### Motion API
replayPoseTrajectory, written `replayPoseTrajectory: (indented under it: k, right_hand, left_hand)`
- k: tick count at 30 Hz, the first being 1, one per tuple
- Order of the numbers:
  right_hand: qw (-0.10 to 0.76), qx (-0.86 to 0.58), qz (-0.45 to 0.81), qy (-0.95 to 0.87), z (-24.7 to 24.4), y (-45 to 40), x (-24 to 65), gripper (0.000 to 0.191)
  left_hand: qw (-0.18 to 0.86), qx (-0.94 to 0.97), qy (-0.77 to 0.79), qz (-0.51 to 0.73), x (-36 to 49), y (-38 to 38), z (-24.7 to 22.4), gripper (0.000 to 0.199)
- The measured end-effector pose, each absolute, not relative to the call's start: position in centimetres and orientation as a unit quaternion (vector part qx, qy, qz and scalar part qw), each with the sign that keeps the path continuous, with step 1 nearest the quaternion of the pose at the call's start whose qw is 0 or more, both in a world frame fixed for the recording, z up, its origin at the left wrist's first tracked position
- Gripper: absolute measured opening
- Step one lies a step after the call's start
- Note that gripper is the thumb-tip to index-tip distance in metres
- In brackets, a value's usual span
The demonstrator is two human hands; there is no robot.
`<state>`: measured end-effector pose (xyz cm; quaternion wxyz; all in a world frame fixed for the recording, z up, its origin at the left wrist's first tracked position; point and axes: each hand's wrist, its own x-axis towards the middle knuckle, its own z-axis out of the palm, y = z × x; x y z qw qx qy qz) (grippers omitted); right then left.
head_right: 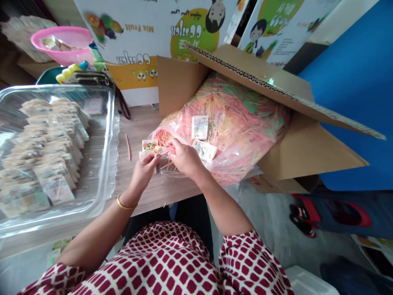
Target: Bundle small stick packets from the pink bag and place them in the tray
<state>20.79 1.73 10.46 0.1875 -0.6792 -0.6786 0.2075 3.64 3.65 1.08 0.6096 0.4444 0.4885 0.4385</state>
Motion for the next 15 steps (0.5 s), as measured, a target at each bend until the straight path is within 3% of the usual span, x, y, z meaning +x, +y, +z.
replayPoseTrajectory:
  k: [7,11,15]
  right_hand:
    - [0.098,-0.700,0.184,-0.683,9.0,3.0,20.3,0.021]
    - [0.203,-0.654,0.298,-0.665,8.0,3.7,21.9,0.014]
    - [0.394,-0.600,0.448,-0.532,7.5,4.4,23.5,0.025]
  left_hand:
    - [0.649,0.467,0.427,0.423,4.0,3.3,1.4,0.032]
    - [0.683,0.457,0.383,0.422,3.8,3.0,1.3,0.041]
    - [0.663,0.451,0.417,0.428,3.5,3.4,0.7,0.039]
